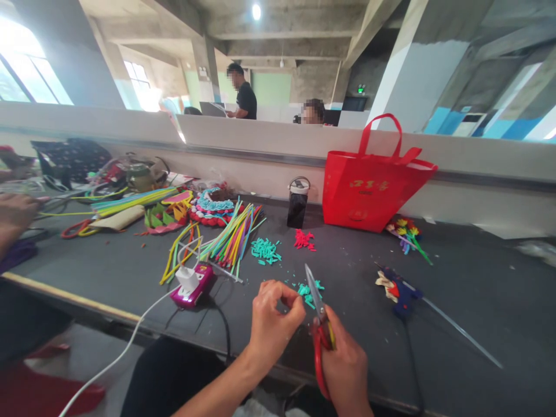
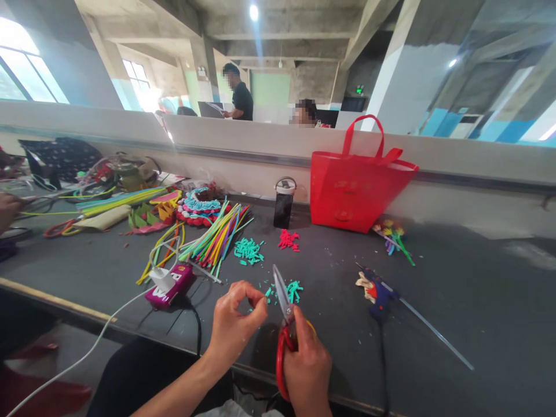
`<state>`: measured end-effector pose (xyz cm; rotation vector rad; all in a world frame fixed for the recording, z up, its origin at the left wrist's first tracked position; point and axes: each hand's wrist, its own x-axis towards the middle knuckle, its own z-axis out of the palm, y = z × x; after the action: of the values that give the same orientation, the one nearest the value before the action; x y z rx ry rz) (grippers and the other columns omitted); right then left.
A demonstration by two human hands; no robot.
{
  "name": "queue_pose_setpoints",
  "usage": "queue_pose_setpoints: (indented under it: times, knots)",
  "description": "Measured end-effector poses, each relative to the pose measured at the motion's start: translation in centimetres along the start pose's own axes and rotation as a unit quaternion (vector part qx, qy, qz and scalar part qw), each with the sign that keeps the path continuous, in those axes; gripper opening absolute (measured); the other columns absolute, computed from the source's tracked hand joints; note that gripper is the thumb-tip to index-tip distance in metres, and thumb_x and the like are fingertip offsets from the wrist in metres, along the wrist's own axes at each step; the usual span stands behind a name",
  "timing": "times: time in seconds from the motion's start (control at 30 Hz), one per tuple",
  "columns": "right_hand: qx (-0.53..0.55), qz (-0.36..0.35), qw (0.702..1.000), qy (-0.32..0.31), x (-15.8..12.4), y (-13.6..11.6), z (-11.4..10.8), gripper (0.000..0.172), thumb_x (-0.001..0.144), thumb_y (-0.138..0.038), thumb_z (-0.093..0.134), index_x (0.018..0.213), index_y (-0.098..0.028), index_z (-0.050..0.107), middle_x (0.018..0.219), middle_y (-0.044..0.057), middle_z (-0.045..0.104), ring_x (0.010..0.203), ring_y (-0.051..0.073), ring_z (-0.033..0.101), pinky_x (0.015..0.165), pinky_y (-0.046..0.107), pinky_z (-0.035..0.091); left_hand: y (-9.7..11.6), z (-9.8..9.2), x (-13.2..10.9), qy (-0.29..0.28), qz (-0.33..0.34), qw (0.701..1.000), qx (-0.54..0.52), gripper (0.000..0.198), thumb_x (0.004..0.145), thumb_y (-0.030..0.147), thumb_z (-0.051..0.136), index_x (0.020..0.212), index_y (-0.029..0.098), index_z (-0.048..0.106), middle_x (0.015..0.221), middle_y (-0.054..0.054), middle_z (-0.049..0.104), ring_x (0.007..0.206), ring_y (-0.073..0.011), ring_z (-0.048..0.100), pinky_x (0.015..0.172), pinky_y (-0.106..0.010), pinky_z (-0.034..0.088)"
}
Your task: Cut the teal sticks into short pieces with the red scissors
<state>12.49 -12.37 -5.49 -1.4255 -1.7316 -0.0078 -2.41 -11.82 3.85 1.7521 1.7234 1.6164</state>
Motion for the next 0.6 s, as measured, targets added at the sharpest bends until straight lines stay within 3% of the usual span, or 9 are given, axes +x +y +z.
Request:
queue_pose_setpoints:
  times: [0.1,0.2,0.4,0.6]
  knots:
    - [0.037,0.087,0.995,0.019,0.6,1.4,-0.7,0.053,0.087,-0.059,0.052,0.105,-0.013,0.072,0.077,0.01,0.076,0.061,0.021,0.072,0.056,0.025,0.051,-1.7,-0.2,1.2,-0.002,0.0,0.999,0.048,0.016,0.072,0.013,0.059,0.058,0.02,0.056,0.059,0.003,0.061,0.068,-0.0153,0.058,0.071,-0.027,0.042]
    - [0.088,0.153,0.984,0.017,1.2,2.7,-2.0,0.056,0.08,-0.063,0.057,0.107,-0.016,0.072,0.091,0.009,0.077,0.074,0.023,0.073,0.066,0.027,0.053,-4.5,-0.2,3.9,-0.036,-0.039,0.989,0.136,0.012,0.077,0.02,0.06,0.065,0.02,0.063,0.067,0.001,0.068,0.072,-0.0161,0.061,0.076,-0.028,0.043]
    - [0.15,0.238,0.959,0.035,1.2,3.4,-4.0,0.053,0.077,-0.062,0.061,0.104,-0.018,0.073,0.082,0.007,0.074,0.047,0.015,0.061,0.045,0.024,0.046,-10.8,0.9,9.8,-0.085,-0.078,0.974,0.197,0.011,0.075,0.019,0.058,0.071,0.019,0.069,0.068,-0.001,0.07,0.07,-0.0184,0.064,0.069,-0.028,0.041]
    - [0.222,0.293,0.93,-0.013,1.1,2.9,-4.4,0.055,0.075,-0.059,0.065,0.112,-0.017,0.069,0.051,-0.004,0.056,0.034,0.01,0.046,0.035,0.021,0.04,-14.2,1.7,11.3,-0.138,-0.082,0.955,0.251,0.012,0.072,0.013,0.059,0.074,0.02,0.068,0.077,-0.002,0.072,0.081,-0.0212,0.065,0.078,-0.031,0.038]
